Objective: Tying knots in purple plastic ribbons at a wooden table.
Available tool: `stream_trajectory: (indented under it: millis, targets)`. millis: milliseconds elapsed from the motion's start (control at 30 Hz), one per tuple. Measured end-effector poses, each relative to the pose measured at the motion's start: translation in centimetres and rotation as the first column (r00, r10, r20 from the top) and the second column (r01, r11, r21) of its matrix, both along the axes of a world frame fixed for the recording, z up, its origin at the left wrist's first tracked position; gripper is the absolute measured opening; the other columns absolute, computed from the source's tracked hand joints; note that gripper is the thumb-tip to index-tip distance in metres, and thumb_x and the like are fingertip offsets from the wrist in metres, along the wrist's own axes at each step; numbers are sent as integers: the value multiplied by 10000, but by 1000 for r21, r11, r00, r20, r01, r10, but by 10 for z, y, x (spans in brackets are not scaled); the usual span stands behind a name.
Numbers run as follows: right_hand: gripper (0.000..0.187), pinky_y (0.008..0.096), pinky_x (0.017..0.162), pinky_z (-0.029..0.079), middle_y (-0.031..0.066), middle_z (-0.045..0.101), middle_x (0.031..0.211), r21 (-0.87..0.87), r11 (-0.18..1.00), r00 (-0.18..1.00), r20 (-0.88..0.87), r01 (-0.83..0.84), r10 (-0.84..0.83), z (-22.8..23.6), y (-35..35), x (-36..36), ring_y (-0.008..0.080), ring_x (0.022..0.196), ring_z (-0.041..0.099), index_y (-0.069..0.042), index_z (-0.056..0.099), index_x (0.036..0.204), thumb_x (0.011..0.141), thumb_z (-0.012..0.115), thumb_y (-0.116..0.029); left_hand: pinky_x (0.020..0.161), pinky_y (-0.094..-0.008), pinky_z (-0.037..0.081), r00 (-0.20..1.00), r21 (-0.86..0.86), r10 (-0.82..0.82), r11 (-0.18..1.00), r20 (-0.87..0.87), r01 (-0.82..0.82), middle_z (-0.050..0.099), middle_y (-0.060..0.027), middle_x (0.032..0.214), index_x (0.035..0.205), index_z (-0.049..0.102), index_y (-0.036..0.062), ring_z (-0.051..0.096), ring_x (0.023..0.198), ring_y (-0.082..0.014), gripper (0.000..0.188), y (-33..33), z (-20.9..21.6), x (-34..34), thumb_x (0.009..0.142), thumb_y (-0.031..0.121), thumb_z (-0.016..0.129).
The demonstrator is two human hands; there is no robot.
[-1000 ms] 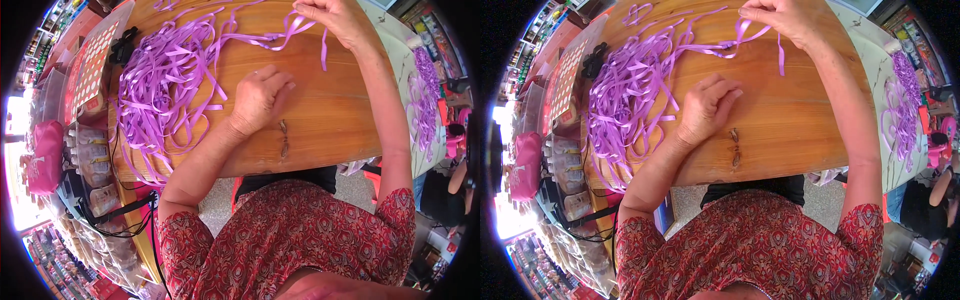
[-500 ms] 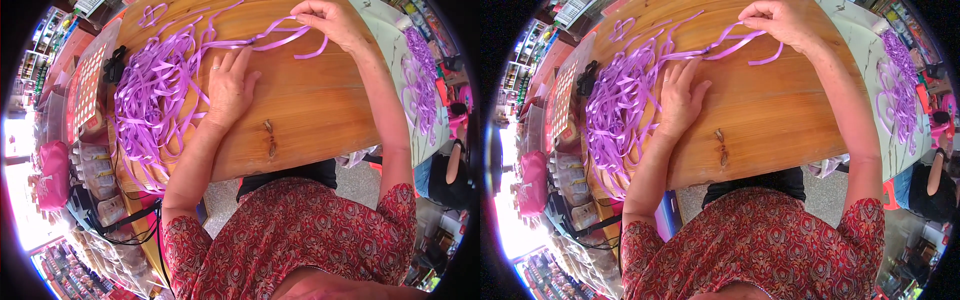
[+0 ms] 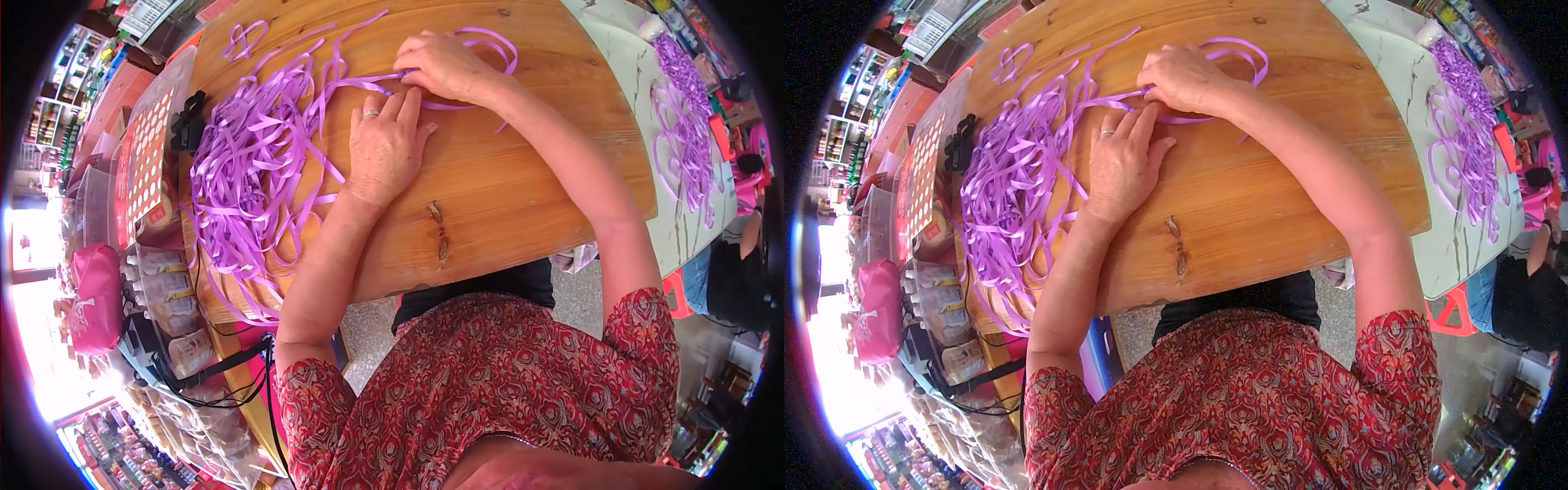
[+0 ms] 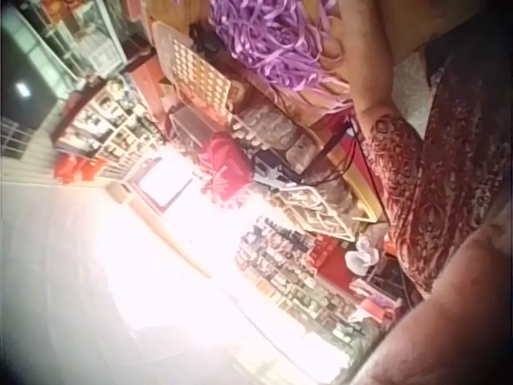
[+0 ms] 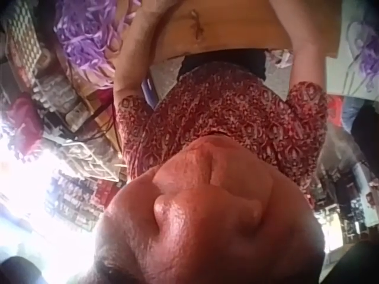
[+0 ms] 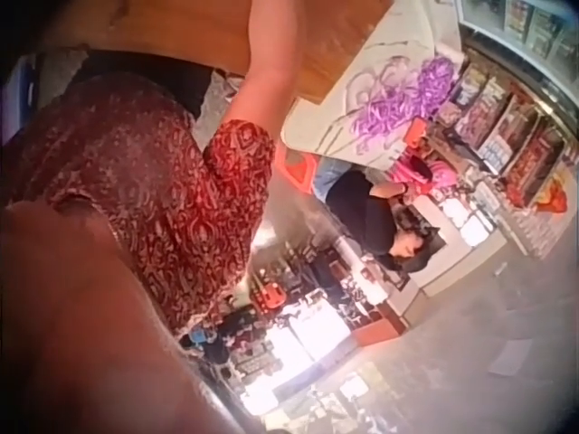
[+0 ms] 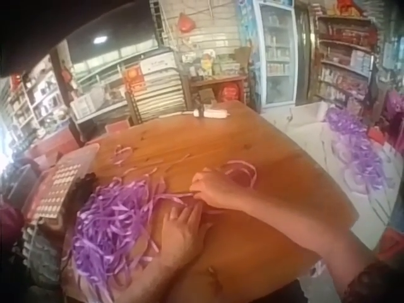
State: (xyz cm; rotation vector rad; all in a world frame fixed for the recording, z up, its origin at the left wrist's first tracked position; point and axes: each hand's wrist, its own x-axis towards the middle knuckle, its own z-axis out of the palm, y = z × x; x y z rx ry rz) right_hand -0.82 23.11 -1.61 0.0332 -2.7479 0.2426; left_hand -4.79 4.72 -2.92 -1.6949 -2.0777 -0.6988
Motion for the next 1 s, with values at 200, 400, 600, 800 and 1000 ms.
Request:
stream_trajectory:
  millis: [200, 400, 600, 800, 1000]
  targets:
    - [129, 313, 755, 461, 10, 654, 916, -232, 970, 997, -3, 72, -74, 4, 16, 13, 163, 873, 592, -71, 660, 938, 845, 642, -158, 749, -425, 434, 988, -28, 102, 994, -115, -106, 630, -87, 907, 967, 590, 58, 578, 870, -288, 308, -26, 10, -33, 774, 280, 681]
    - [159, 239, 744, 493, 69, 675, 889, -915, 369, 979, -194, -160, -56, 28, 57, 54, 119, 794, 615, -33, 631, 1022, 930, 573, -148, 750, -432, 475, 879, -107, 435, 882, -194, -460, 652, -114, 913, 919, 626, 73, 595, 841, -336, 253, -78, 5, -100, 813, 299, 659]
    - [112, 230, 728, 487, 13, 668, 866, -715, 695, 992, -122, -76, -17, 28, 17, 58, 91, 821, 607, -17, 644, 965, 903, 598, -98, 751, -442, 468, 900, -35, 402, 910, -169, -413, 634, -103, 943, 992, 644, 82, 587, 861, -335, 275, -77, -4, -103, 828, 302, 646]
    - [148, 295, 659, 487, 82, 638, 788, -372, 903, 965, -221, -216, 140, 9, -37, 22, 197, 739, 613, -32, 659, 900, 848, 659, -172, 745, -447, 466, 873, -23, 447, 888, -196, -460, 614, -88, 938, 965, 651, 100, 581, 867, -326, 259, -75, -9, -100, 826, 318, 647]
    - [282, 414, 712, 459, 104, 562, 741, 71, 990, 959, -251, -120, 134, -11, -75, 0, 279, 825, 584, -38, 597, 723, 760, 711, -292, 737, -441, 461, 853, -21, 461, 877, -243, -480, 624, -73, 910, 887, 658, 103, 583, 862, -307, 230, -77, -3, -101, 822, 323, 643]
